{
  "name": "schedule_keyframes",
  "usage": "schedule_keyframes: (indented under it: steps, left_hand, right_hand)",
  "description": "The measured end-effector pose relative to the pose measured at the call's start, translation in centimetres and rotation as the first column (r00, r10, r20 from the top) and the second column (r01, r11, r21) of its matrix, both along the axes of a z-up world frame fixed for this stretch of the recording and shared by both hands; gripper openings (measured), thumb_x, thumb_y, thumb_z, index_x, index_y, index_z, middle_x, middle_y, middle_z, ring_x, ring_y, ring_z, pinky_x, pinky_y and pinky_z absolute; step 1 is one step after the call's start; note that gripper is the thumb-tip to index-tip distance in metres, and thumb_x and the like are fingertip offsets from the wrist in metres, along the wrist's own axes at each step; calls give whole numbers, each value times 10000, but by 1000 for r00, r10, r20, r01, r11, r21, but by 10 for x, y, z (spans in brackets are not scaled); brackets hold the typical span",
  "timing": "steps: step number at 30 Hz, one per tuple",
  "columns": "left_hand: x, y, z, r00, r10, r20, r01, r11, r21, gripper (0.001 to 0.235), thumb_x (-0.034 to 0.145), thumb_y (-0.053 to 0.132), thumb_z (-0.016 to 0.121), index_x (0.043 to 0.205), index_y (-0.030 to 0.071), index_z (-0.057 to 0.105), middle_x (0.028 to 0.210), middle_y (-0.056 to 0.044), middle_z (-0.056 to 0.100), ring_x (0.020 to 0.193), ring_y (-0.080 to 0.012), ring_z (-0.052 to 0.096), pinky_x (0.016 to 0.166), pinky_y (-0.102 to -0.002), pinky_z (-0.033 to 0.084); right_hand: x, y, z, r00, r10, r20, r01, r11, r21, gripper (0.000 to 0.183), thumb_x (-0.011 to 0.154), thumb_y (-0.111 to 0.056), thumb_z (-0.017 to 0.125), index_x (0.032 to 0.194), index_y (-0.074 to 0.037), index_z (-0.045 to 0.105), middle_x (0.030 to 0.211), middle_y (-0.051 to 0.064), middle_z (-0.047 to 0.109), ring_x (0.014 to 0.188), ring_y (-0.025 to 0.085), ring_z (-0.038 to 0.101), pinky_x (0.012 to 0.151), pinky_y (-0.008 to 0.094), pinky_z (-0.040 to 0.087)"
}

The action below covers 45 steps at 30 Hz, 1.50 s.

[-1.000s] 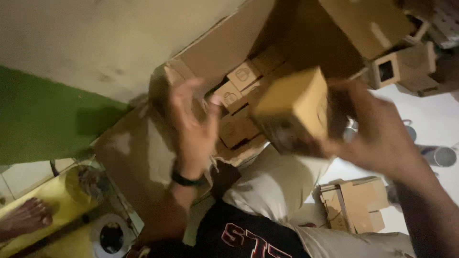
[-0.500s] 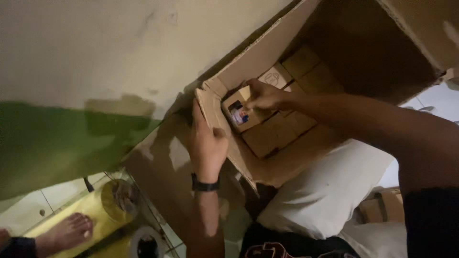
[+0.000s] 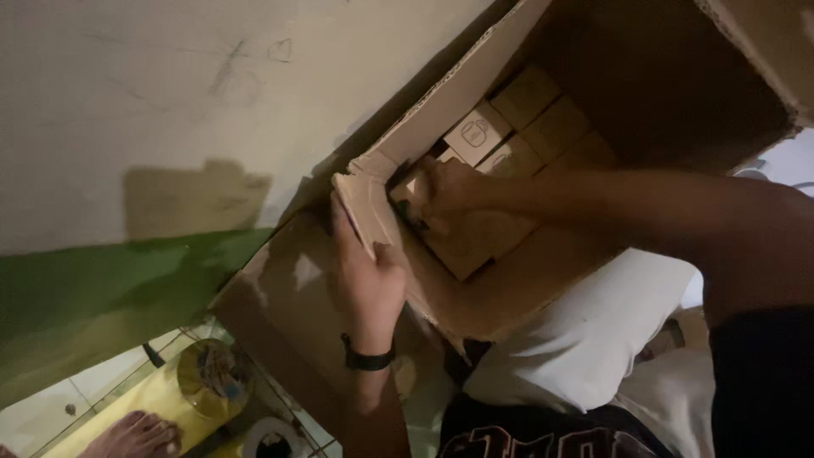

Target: The person folds cardboard boxes, places ceramic mugs inside them, and stacks the boxed mugs into a larger shipping carton on the floor.

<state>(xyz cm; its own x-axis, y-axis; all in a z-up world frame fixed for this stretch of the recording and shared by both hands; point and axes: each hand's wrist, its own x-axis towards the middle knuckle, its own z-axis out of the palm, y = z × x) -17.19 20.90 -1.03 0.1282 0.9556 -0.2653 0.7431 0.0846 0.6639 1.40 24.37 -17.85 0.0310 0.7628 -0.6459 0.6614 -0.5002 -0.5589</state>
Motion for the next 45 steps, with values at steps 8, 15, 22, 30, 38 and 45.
schedule_keyframes:
  steps: [8, 15, 22, 30, 38, 45]
  left_hand:
    - [2, 1, -10, 998, -27, 64, 24, 999, 47, 779, 850, 71, 450, 1598, 115, 239, 1396, -350, 536, 1120, -574, 604, 892, -653, 501]
    - [1, -8, -4, 999, -30, -28, 31, 998, 51, 798, 846, 89, 485, 1604, 141, 241, 1479, -272, 499, 1139, -529, 608, 916, -644, 500]
    - [-15, -9, -26, 998, -34, 50, 33, 999, 23, 785, 871, 79, 430, 1615, 146, 191, 1506, -274, 466, 1201, -534, 570, 957, -641, 476]
    - [-9, -13, -25, 990, -3, 144, 17, 995, -93, 770, 946, 71, 427, 1639, 193, 115, 1591, -258, 336, 1362, -509, 428, 1054, -642, 401]
    - [-7, -7, -6, 994, -67, 89, 73, 995, -62, 752, 913, 94, 465, 1611, 70, 184, 1542, -342, 367, 1304, -576, 451, 1007, -670, 408]
    - [-12, -7, -23, 981, -85, 174, 87, 996, -3, 723, 915, 63, 440, 1593, 31, 190, 1492, -362, 407, 1275, -574, 478, 1005, -653, 423]
  right_hand:
    - [-38, -28, -6, 929, -39, 368, -66, 961, 269, 935, 680, -779, 735, 1294, -141, 435, 1076, 234, 569, 887, 499, 707, 688, 563, 639]
    - [-55, -13, -4, 757, -430, 491, -101, 665, 740, 538, 852, -665, 621, 827, -128, 656, 760, 106, 658, 748, 314, 726, 709, 419, 562]
    - [-67, 17, -36, 797, 85, 597, -212, 966, 146, 573, 635, -639, 805, 911, -156, 669, 925, 77, 701, 864, 188, 668, 820, 282, 467]
    - [3, 32, -31, 792, 600, 113, -605, 796, 16, 783, 675, -467, 745, 1323, -56, 592, 1270, 190, 648, 1125, 355, 610, 1001, 377, 451]
    - [49, 31, -42, 856, 323, -403, -358, 934, -12, 1051, 682, -448, 923, 1557, -125, 438, 1493, 79, 565, 1343, 250, 499, 1189, 295, 366]
    - [35, 59, -7, 784, 591, -188, -617, 774, -141, 1126, 614, -94, 808, 1616, -47, 296, 1656, 227, 325, 1558, 413, 231, 1277, 532, 56]
